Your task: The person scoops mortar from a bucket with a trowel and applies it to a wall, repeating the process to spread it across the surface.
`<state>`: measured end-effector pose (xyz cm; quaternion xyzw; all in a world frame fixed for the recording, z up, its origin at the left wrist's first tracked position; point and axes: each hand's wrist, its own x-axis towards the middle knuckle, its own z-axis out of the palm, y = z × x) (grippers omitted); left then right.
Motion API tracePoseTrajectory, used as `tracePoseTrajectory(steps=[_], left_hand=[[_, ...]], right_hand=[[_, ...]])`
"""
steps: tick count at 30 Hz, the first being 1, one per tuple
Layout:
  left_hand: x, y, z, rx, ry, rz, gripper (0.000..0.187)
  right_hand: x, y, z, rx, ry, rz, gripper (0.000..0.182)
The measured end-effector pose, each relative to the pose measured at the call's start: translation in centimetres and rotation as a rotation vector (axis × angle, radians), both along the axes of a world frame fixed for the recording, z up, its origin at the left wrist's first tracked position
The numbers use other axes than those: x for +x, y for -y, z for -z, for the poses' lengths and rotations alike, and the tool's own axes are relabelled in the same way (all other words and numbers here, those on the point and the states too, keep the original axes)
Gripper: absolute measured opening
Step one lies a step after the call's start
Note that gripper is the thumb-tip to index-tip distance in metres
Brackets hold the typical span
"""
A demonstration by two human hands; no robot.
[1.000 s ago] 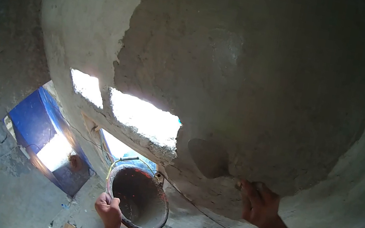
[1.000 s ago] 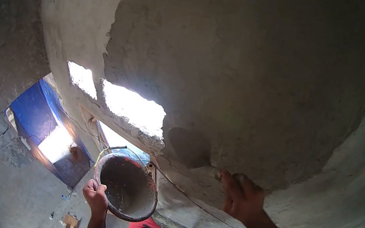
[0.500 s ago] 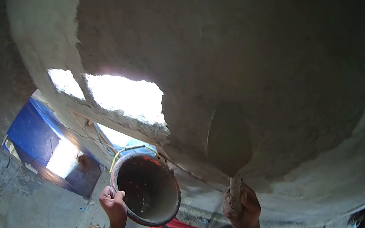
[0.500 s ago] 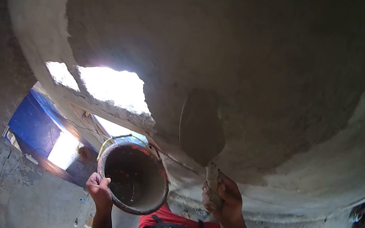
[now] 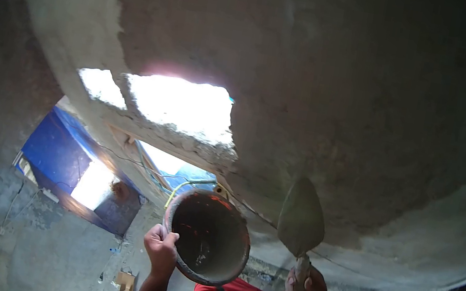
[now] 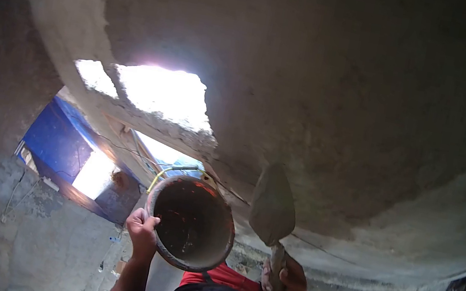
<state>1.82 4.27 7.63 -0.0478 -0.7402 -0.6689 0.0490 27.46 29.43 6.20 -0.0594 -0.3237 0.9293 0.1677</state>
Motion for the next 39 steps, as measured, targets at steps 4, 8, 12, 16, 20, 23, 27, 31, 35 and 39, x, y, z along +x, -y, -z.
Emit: tracePoseTrajectory(steps=[4, 8, 12, 16, 20, 23, 27, 31, 35, 39], left_hand=[[-0.2, 0.7, 0.5, -0.022, -0.029, -0.017, 0.033], [-0.1, 1.0, -1.9, -0.135, -0.118, -0.082, 0.032], [-1.5, 4.2, -2.7, -0.348, -0.311, -0.164, 0.021], [-1.5, 7.4, -3.8, 0.082, -0.052, -0.27, 0.024], [-1.3, 8.2, -3.6, 0.082, -0.167, -0.419, 0.029], [-0.5, 8.6, -3.4, 0.091, -0.194, -0.468, 0.029], [0.1, 9.7, -2.5, 0.014, -0.178, -0.506, 0.033], [0.8, 10.3, -1.6, 0.026, -0.15, -0.528, 0.032], [0.9, 9.8, -2.1, 0.072, -0.119, -0.58, 0.038], [1.3, 9.2, -2.7, 0.039, -0.123, -0.621, 0.037]], right_hand=[[0.3, 0.5, 0.6, 0.131, 0.167, -0.031, 0.068], [0.9, 0.3, 0.7, 0.293, 0.357, -0.103, 0.066], [2.0, 0.2, 3.2, 0.248, 0.382, -0.02, 0.062], [4.0, 0.7, 1.1, 0.426, 0.441, 0.016, 0.067], [7.4, 0.5, 2.5, 0.453, 0.618, 0.015, 0.066], [9.7, -0.2, 3.6, 0.466, 0.708, 0.001, 0.063], [11.8, -1.4, 3.3, 0.519, 0.737, -0.021, 0.061], [13.5, -2.6, 2.9, 0.525, 0.721, -0.006, 0.062], [14.9, -3.6, 3.5, 0.544, 0.722, 0.017, 0.066], [16.0, -3.9, 4.0, 0.513, 0.758, 0.017, 0.067]])
